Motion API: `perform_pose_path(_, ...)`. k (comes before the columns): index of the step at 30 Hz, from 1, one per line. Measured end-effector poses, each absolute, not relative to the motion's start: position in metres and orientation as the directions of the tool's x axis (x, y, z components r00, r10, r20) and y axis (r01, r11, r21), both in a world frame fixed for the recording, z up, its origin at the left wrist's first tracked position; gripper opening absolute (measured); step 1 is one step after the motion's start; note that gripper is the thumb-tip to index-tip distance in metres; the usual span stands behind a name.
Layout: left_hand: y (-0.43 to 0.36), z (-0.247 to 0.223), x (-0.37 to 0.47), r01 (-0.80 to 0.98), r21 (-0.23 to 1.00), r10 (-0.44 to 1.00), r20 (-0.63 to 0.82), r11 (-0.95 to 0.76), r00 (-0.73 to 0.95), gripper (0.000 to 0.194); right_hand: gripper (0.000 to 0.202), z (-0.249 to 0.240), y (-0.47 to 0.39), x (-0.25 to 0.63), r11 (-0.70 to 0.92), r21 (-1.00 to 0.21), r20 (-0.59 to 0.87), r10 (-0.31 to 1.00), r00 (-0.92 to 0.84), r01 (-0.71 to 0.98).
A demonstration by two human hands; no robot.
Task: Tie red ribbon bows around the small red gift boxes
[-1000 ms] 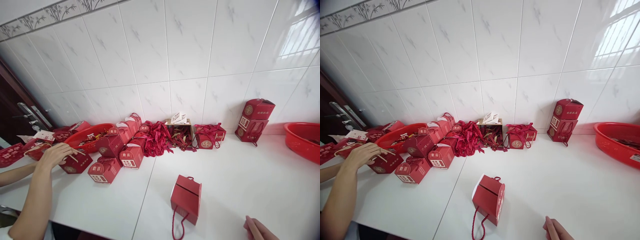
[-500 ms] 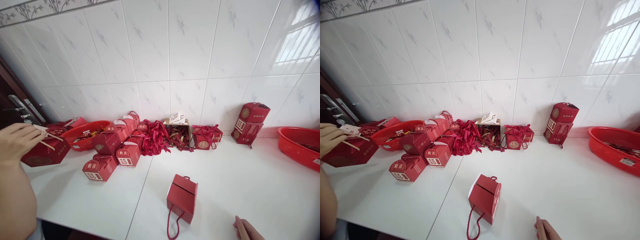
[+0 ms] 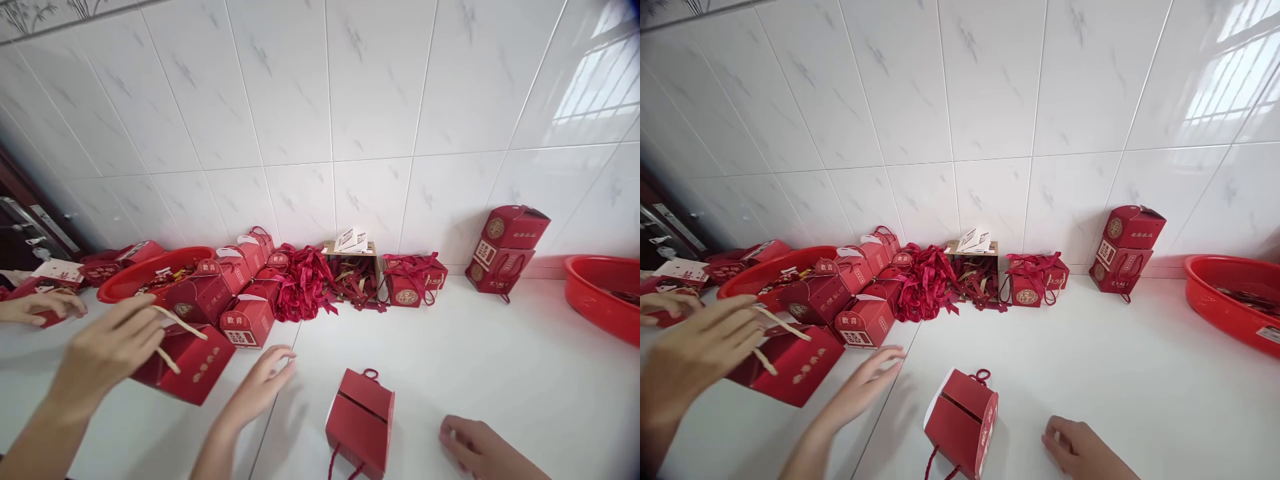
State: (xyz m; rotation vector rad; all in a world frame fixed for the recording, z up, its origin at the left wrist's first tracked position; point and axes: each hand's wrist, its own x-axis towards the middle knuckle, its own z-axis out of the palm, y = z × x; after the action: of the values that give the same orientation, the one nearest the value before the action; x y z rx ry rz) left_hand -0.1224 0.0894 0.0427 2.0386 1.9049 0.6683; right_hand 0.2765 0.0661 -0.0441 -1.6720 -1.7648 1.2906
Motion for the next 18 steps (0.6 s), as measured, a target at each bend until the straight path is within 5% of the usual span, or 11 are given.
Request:
perform_pose_path(7,0.189,-0.014,-0.070,0.911,0.409,0.978,0.207,-0.053,-0.036,0.037,0.025,-0.055,0.080,0.222,-0.124,-0.692,-0.145,0.989,0.031,0.711)
perform_pose_path(18,0.143,-0.023,-0.077,0.875,0.485,0.976,0.189,0.005,-0.111,0.030,0.040,-0.051,0.063,0.228,-0.130,-0.888,-0.146,0.989,-0.003,0.442)
